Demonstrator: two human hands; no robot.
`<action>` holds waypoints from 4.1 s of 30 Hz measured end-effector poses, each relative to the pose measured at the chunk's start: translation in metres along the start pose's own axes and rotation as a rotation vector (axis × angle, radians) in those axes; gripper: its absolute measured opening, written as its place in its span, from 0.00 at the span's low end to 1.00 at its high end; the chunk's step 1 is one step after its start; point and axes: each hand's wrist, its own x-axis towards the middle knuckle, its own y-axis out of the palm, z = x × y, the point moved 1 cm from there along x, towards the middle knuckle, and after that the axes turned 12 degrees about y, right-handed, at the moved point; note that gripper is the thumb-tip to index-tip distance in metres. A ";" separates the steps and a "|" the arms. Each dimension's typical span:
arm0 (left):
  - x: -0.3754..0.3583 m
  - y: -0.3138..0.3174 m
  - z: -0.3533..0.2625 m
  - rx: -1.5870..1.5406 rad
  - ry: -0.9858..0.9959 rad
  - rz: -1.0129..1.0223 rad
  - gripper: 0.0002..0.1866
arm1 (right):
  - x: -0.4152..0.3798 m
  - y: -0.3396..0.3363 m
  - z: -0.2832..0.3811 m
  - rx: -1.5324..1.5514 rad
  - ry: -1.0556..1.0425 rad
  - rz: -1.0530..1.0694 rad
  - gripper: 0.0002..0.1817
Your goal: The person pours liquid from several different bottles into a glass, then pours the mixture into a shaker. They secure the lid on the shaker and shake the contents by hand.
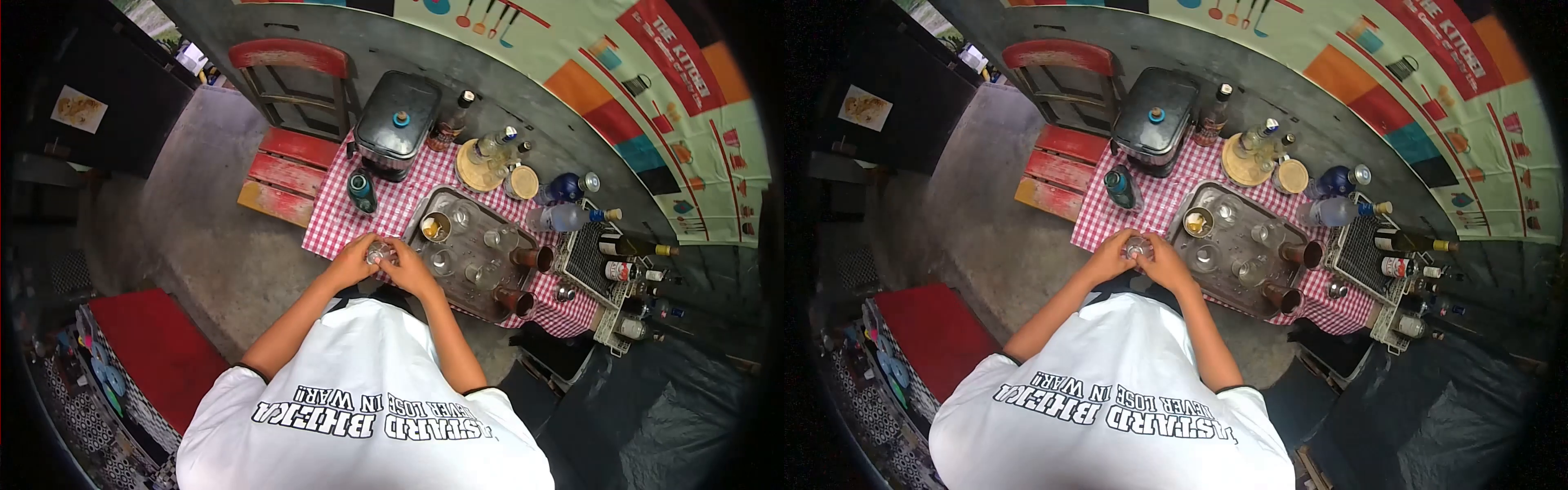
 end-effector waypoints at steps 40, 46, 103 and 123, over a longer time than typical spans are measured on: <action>0.054 -0.049 0.165 0.160 0.103 0.222 0.34 | 0.085 0.009 0.102 -0.235 -0.179 -0.523 0.21; 0.052 -0.050 0.159 0.160 0.103 0.217 0.33 | 0.091 -0.009 0.121 -0.385 -0.255 -0.416 0.21; -0.033 -0.007 0.069 0.067 -0.388 -0.100 0.18 | 0.057 -0.277 0.097 -0.808 -0.288 -0.471 0.17; 0.085 -0.092 -0.112 -0.929 0.123 -0.040 0.25 | -0.056 -0.141 0.106 1.117 -0.384 -0.626 0.10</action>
